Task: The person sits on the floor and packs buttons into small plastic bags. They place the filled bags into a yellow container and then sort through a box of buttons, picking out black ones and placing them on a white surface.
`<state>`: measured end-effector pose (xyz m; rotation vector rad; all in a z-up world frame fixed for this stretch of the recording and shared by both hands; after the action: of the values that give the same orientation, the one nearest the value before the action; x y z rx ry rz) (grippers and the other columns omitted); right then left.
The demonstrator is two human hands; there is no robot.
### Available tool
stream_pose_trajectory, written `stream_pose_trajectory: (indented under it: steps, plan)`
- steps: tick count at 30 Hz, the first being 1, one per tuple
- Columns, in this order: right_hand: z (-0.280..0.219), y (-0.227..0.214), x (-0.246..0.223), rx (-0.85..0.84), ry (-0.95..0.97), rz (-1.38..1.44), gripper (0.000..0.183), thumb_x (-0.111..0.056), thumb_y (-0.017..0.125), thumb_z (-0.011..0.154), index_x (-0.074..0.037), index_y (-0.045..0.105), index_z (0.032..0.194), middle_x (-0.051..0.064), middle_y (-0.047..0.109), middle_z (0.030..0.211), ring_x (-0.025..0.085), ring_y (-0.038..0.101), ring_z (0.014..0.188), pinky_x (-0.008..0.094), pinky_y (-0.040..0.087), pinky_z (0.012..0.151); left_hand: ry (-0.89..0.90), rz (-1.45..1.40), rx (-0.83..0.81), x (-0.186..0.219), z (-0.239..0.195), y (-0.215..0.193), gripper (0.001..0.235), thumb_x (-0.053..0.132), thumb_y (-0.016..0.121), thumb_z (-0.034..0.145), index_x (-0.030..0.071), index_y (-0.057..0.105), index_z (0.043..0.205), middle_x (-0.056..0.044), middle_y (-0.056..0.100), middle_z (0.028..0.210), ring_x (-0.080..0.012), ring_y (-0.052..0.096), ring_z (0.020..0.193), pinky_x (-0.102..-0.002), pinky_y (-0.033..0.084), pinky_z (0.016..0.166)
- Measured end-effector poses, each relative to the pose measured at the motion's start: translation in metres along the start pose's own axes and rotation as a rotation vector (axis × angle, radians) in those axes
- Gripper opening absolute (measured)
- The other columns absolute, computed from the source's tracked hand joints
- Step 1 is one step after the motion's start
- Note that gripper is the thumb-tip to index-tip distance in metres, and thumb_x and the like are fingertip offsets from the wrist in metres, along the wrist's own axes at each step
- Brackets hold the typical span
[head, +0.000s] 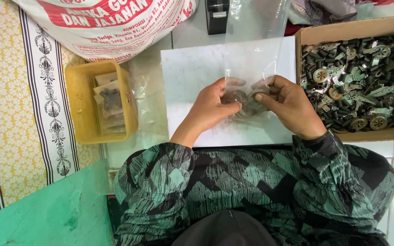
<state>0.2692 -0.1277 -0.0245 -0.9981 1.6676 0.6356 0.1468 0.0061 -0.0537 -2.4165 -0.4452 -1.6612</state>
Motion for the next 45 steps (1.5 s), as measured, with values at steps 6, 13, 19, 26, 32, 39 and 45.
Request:
stream_pose_trajectory:
  steps: [6,13,19,26,32,39,45]
  plan:
    - [0.001,-0.001,0.003,0.046,-0.027,-0.102,0.017,-0.007,0.061,0.108,0.008,0.066,0.115,0.016,0.067,0.091,0.021,0.064,0.085,0.039,0.059,0.079,-0.007,0.117,0.086,0.001,0.0,-0.004,0.061,0.019,0.077,0.082,0.014,0.056,0.139,-0.009,0.066,0.095,-0.0194,0.067,0.086,-0.041,0.06,0.074]
    - [-0.002,-0.007,0.011,0.019,0.026,-0.098,0.017,-0.012,0.061,0.108,0.004,0.067,0.112,0.011,0.066,0.092,0.015,0.062,0.088,0.029,0.056,0.071,-0.034,0.062,-0.009,0.008,-0.004,-0.008,0.047,0.017,0.076,0.088,0.004,0.058,0.13,-0.009,0.071,0.086,-0.0137,0.067,0.074,-0.03,0.062,0.066]
    - [0.001,-0.001,-0.002,-0.028,-0.001,-0.331,0.023,-0.012,0.07,0.101,0.006,0.068,0.116,0.02,0.071,0.088,0.027,0.068,0.077,0.039,0.057,0.066,-0.031,0.3,-0.001,0.016,-0.005,-0.011,0.053,0.03,0.077,0.088,0.002,0.057,0.129,-0.016,0.068,0.094,-0.0265,0.074,0.082,-0.045,0.062,0.069]
    - [-0.002,-0.003,0.006,-0.022,0.009,-0.485,0.036,-0.008,0.07,0.098,0.004,0.059,0.13,0.023,0.073,0.091,0.03,0.072,0.069,0.04,0.058,0.06,-0.061,0.505,0.033,-0.006,0.002,-0.012,0.05,0.017,0.077,0.085,0.003,0.051,0.126,-0.01,0.068,0.08,-0.0222,0.074,0.068,-0.037,0.06,0.058]
    - [-0.029,-0.015,-0.019,0.286,-0.422,-0.666,0.049,0.0,0.071,0.103,0.007,0.046,0.144,0.022,0.058,0.115,0.041,0.065,0.102,0.047,0.057,0.078,0.383,0.82,0.376,0.022,-0.029,0.009,0.077,0.008,0.082,0.085,0.005,0.04,0.149,-0.02,0.056,0.114,-0.0418,0.062,0.106,-0.05,0.058,0.079]
    - [-0.063,0.065,-0.002,-0.357,-0.671,-0.455,0.075,-0.054,0.039,0.104,-0.008,0.032,0.163,0.021,0.032,0.165,0.049,0.021,0.152,0.066,0.019,0.119,0.656,1.159,0.159,-0.02,-0.081,0.085,0.095,0.042,0.086,0.079,-0.002,0.044,0.152,-0.028,0.043,0.154,-0.0546,0.029,0.149,-0.067,0.028,0.12]
    - [-0.017,0.064,0.021,-0.482,-0.776,-0.788,0.076,-0.059,0.029,0.106,-0.008,0.029,0.164,0.018,0.034,0.166,0.05,0.021,0.151,0.07,0.022,0.115,0.503,1.241,0.094,-0.036,-0.07,0.086,0.095,0.055,0.079,0.077,-0.006,0.051,0.145,-0.029,0.046,0.152,-0.0471,0.031,0.149,-0.059,0.019,0.127]
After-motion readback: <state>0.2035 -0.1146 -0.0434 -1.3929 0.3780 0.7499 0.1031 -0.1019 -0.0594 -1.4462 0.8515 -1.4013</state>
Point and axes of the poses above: each hand's wrist, its own z-axis towards the middle knuckle, its own y-axis out of the palm, x = y × z, the point moved 6 cm from there along z, towards the middle knuckle
